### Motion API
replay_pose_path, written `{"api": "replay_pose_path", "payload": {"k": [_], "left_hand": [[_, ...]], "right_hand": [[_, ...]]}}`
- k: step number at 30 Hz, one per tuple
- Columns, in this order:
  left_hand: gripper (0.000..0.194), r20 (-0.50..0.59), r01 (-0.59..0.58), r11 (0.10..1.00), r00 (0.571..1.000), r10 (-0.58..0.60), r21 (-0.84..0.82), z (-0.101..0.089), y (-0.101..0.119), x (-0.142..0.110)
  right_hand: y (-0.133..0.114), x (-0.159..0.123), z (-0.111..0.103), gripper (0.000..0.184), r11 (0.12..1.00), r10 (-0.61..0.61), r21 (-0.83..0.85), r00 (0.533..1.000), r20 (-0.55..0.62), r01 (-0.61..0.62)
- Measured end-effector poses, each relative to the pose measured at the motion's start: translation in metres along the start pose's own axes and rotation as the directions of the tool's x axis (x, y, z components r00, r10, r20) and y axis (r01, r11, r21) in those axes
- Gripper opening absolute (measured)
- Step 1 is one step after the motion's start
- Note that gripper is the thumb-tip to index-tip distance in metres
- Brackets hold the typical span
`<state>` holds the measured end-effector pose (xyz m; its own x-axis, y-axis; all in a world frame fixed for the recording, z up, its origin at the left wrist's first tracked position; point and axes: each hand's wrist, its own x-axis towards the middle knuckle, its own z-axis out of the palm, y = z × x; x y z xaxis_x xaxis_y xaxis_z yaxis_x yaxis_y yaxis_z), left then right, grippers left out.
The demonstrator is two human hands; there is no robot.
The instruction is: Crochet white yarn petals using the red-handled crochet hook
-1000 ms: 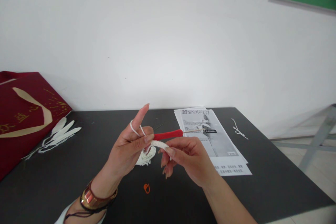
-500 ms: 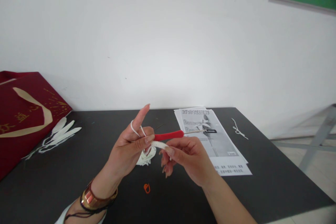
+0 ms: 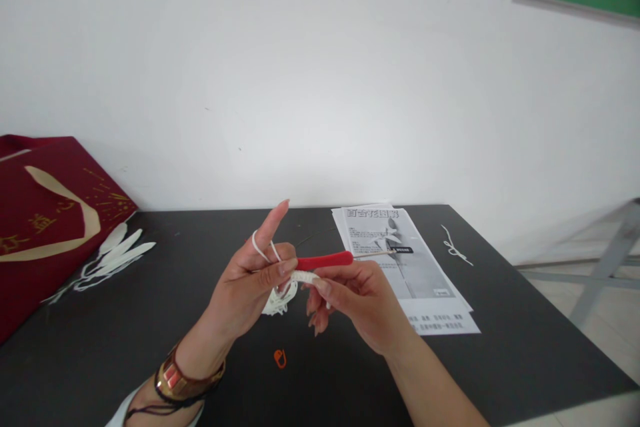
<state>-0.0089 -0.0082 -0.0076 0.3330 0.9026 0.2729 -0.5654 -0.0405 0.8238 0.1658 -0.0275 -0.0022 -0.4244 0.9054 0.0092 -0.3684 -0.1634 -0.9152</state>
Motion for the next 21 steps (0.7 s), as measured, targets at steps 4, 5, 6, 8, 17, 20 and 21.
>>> {"api": "replay_pose_path", "payload": {"k": [4,5,6,8,17,20,21], "left_hand": [[0.06,0.011,-0.001,1.0,1.0,0.001,-0.005,-0.0003,-0.0008,-0.0002],[0.06,0.014,-0.003,1.0,1.0,0.003,-0.007,-0.0004,-0.0012,-0.0001],[0.06,0.016,-0.007,1.0,1.0,0.007,-0.008,-0.0005,-0.0017,-0.0001],[0.06,0.02,-0.017,1.0,1.0,0.017,-0.01,-0.0007,-0.0027,0.0],[0.062,0.044,-0.02,1.0,0.999,0.02,-0.007,-0.0025,-0.0048,-0.0002],[0.062,0.04,-0.015,1.0,0.999,0.015,0.002,-0.0025,-0.0061,0.0],[0.063,0.04,-0.013,1.0,0.999,0.012,0.005,-0.0025,-0.0067,0.0]], "right_hand": [[0.0002,0.0004,-0.0001,0.023,1.0,0.003,0.006,1.0,0.002,-0.003],[0.0,0.0006,0.0,0.023,1.0,0.001,0.009,1.0,0.005,-0.001],[-0.0003,0.0008,0.0001,0.022,1.0,0.001,0.013,1.0,0.01,-0.001],[-0.0006,0.0012,0.0003,0.022,1.0,0.002,0.018,1.0,0.017,-0.003],[0.0011,0.0015,-0.0001,0.019,1.0,-0.012,0.018,0.999,0.033,0.011],[0.0012,0.0019,0.0003,0.018,1.0,-0.025,0.0,0.999,0.036,0.025],[0.0012,0.0021,0.0004,0.018,1.0,-0.03,-0.006,0.999,0.037,0.03]]}}
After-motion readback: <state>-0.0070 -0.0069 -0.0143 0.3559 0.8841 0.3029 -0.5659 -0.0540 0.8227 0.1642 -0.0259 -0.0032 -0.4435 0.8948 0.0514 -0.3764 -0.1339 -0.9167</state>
